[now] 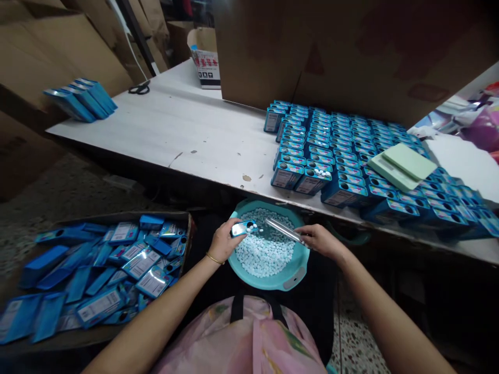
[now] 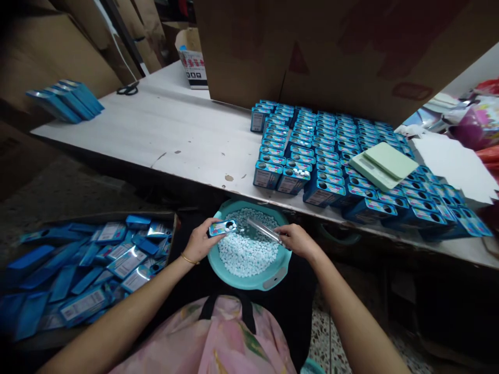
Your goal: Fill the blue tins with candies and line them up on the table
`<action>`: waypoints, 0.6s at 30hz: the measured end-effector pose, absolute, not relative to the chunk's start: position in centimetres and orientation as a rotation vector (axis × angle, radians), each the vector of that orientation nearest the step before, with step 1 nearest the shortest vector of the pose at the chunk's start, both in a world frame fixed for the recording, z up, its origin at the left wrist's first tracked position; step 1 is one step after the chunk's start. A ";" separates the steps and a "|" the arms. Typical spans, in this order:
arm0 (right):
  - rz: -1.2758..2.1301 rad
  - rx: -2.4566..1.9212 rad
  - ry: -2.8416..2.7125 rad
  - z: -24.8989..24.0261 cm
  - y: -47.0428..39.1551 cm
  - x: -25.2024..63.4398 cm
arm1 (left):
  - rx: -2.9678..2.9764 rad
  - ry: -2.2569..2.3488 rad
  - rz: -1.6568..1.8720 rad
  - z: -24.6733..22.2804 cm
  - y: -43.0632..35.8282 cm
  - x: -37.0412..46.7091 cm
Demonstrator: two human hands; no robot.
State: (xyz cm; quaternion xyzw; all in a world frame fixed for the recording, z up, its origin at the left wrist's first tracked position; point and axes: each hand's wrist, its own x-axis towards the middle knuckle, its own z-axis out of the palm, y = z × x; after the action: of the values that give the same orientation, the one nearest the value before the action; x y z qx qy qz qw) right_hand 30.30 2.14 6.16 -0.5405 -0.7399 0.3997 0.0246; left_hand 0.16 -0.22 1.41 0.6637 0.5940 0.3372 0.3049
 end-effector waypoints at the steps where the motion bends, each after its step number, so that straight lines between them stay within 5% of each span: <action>1: 1.177 -1.757 -2.282 4.2 1.9 29.7 | 1.747 1.581 0.898 1.7 -0.4 -0.1; 9: 0.949 -1.806 -2.456 -5.3 -2.3 21.4 | 1.633 1.683 0.911 2.6 -1.2 -1.2; 18: 1.595 -1.568 -2.130 -3.8 -0.9 24.7 | 1.603 1.708 0.951 3.1 -1.1 -2.0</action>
State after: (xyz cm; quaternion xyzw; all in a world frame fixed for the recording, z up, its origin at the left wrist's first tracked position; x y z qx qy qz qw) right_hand 24.65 -0.88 -3.78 -0.5076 -0.6894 0.5161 0.0264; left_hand -1.99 -1.07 3.05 0.6044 0.6441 0.3585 0.3022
